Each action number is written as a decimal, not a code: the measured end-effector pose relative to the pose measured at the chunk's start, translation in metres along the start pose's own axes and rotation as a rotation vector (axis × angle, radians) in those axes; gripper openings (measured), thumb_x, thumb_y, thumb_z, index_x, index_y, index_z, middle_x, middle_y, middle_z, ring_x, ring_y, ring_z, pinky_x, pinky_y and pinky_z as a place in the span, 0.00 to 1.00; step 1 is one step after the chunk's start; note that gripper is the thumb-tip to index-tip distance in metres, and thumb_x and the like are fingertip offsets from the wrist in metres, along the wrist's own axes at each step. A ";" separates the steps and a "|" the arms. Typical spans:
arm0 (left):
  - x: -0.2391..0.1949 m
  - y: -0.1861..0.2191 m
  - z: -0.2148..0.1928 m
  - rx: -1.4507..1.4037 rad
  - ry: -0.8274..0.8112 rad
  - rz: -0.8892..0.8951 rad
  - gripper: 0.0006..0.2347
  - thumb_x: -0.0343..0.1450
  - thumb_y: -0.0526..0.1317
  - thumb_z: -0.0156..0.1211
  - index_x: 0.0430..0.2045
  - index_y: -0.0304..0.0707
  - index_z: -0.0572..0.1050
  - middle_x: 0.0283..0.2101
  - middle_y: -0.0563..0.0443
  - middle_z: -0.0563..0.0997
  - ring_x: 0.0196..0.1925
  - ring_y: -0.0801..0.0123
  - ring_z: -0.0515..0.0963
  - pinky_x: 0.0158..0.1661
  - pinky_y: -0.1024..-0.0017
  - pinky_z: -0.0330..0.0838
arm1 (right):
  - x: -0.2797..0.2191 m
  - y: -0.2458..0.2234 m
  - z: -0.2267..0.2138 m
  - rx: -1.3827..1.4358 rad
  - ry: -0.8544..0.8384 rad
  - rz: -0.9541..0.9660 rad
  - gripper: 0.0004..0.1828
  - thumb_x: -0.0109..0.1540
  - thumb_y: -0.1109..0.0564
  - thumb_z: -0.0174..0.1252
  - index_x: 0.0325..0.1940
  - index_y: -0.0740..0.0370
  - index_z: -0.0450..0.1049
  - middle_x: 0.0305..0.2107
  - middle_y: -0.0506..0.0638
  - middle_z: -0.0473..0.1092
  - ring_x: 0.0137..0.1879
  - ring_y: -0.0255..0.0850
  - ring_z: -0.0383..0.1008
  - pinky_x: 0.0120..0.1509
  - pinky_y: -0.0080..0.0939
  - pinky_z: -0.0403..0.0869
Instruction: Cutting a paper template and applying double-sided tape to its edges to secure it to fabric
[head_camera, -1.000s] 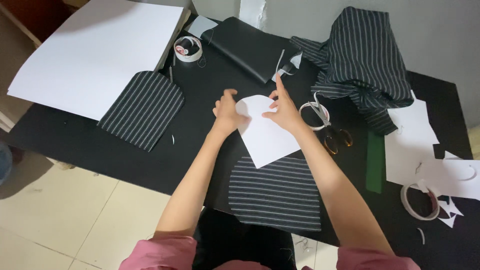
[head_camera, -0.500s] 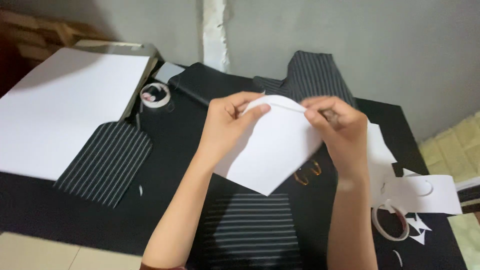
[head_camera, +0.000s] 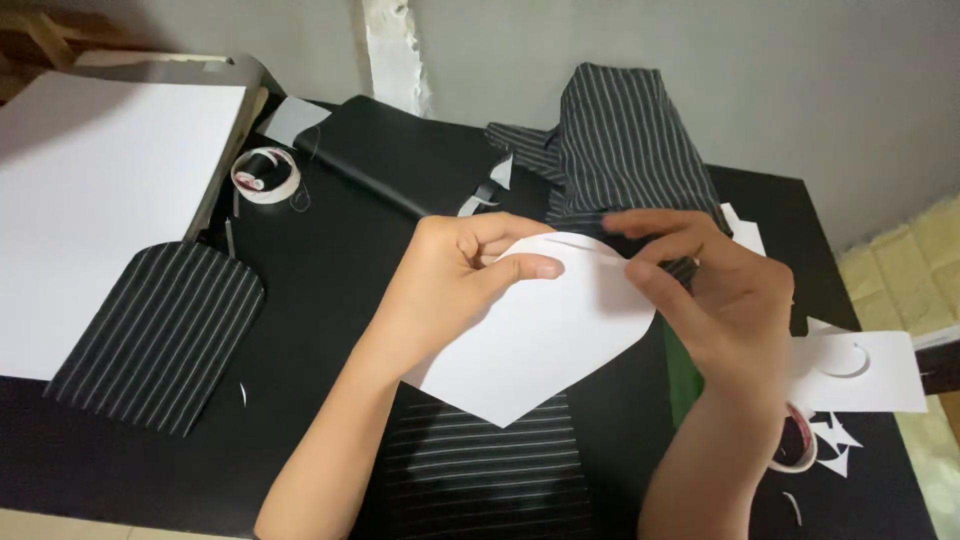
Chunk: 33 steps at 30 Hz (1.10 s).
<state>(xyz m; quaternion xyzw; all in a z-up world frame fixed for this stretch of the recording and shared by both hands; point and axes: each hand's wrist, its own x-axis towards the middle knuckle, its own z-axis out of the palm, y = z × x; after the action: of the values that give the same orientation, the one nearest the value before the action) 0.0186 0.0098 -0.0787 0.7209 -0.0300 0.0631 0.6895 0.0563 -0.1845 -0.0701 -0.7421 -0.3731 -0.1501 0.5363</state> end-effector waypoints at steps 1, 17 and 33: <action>0.001 -0.002 0.000 -0.018 -0.016 -0.005 0.08 0.62 0.36 0.63 0.32 0.38 0.81 0.28 0.54 0.84 0.26 0.82 0.78 0.23 0.85 0.69 | 0.001 0.002 0.000 0.020 -0.006 0.023 0.06 0.59 0.67 0.55 0.28 0.70 0.68 0.36 0.64 0.73 0.46 0.49 0.75 0.48 0.39 0.71; 0.000 0.001 -0.001 0.028 -0.032 0.008 0.07 0.65 0.39 0.60 0.31 0.39 0.81 0.24 0.56 0.83 0.24 0.80 0.79 0.21 0.85 0.68 | -0.002 0.012 -0.001 0.044 0.040 0.088 0.04 0.57 0.70 0.58 0.29 0.70 0.69 0.32 0.63 0.72 0.43 0.48 0.74 0.52 0.40 0.73; 0.001 -0.003 -0.002 0.032 -0.059 0.066 0.07 0.65 0.39 0.60 0.30 0.37 0.81 0.28 0.55 0.83 0.28 0.82 0.79 0.27 0.86 0.70 | -0.001 0.010 0.000 0.018 0.036 0.099 0.04 0.58 0.69 0.59 0.30 0.69 0.70 0.32 0.61 0.72 0.43 0.46 0.74 0.52 0.39 0.72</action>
<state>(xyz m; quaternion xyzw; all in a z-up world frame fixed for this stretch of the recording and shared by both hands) 0.0201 0.0116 -0.0814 0.7321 -0.0732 0.0649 0.6742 0.0626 -0.1869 -0.0779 -0.7518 -0.3275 -0.1335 0.5565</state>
